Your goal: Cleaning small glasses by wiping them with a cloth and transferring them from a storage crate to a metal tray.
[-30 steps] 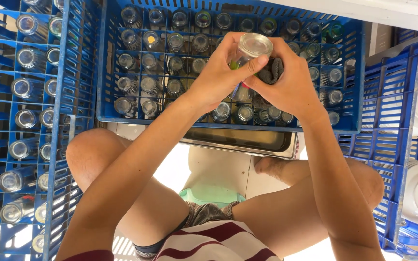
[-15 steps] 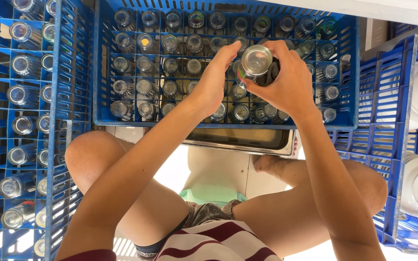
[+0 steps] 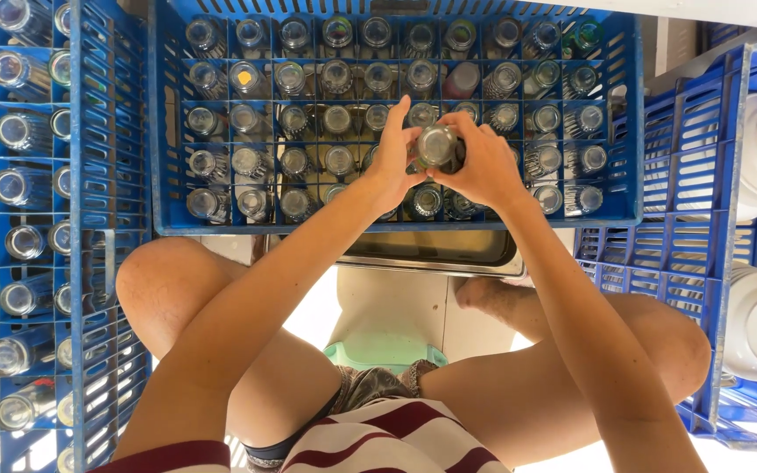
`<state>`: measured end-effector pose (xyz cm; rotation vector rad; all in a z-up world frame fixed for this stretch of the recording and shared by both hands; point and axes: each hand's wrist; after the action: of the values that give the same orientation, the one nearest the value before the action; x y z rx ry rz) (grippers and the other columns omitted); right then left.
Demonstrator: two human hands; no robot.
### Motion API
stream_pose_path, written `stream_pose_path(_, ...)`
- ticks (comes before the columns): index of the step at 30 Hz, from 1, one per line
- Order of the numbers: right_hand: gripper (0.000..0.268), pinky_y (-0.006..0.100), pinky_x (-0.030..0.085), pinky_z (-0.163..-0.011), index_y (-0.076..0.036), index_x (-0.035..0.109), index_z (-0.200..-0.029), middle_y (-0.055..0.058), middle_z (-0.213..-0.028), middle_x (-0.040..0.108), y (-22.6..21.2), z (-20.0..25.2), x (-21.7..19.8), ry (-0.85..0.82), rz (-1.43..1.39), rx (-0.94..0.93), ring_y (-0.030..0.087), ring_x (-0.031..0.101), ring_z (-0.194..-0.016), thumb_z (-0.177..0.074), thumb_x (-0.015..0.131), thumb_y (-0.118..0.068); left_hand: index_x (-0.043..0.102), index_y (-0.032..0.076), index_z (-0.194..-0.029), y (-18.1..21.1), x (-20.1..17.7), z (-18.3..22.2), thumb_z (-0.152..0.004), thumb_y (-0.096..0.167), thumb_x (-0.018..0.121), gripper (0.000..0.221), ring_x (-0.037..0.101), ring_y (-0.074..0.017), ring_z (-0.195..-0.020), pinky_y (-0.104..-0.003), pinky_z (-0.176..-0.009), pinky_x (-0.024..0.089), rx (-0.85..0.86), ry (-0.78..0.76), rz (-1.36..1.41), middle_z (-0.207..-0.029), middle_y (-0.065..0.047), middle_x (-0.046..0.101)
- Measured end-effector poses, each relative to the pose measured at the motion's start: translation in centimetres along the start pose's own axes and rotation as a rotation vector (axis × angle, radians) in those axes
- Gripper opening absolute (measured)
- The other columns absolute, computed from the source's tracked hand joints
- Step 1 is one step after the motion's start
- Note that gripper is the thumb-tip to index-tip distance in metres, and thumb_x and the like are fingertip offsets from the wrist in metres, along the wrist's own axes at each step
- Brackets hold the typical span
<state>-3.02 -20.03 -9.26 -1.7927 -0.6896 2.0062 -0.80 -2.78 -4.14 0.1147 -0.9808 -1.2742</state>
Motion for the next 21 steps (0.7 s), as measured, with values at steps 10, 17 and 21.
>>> stream_pose_path(10,0.062,0.050,0.043,-0.093,-0.024,0.047,-0.136,0.014,-0.132,0.069,2.7,-1.7,3.5,-0.136,0.033,0.080,0.038,0.061,-0.118,-0.084,0.081,-0.027,0.014,0.001,-0.162,-1.3,0.5,-1.5,-0.090,0.071,0.043,0.105,-0.003,-0.0435,-0.157,-0.062,-0.128,0.017,0.007,0.049,-0.097,-0.167,-0.024,0.005)
stream_pose_path(17,0.063,0.056,0.039,-0.102,-0.027,0.040,-0.138,0.012,-0.140,0.065,4.8,-2.2,6.3,-0.249,0.114,0.146,0.040,0.057,-0.128,-0.089,0.080,-0.023,0.008,0.003,-0.163,-2.4,-1.0,-3.4,-0.094,0.070,0.040,0.102,-0.006,-0.0422,-0.158,-0.058,-0.130,0.009,-0.010,0.031,-0.141,-0.169,-0.022,-0.002)
stream_pose_path(21,0.062,0.054,0.040,-0.100,-0.027,0.039,-0.138,0.014,-0.131,0.070,4.3,-2.3,6.0,-0.260,0.136,0.185,0.038,0.061,-0.124,-0.090,0.079,-0.026,0.010,0.007,-0.164,-4.2,-3.2,-7.2,-0.092,0.076,0.040,0.104,0.005,-0.0410,-0.158,-0.057,-0.129,0.017,-0.041,0.045,-0.206,-0.169,-0.021,0.005)
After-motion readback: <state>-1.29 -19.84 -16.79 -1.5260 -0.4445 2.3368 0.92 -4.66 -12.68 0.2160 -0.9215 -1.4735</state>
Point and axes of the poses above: each hand's wrist, its own z-axis away from the middle knuckle, its own x-axis out of the palm, y = z × x
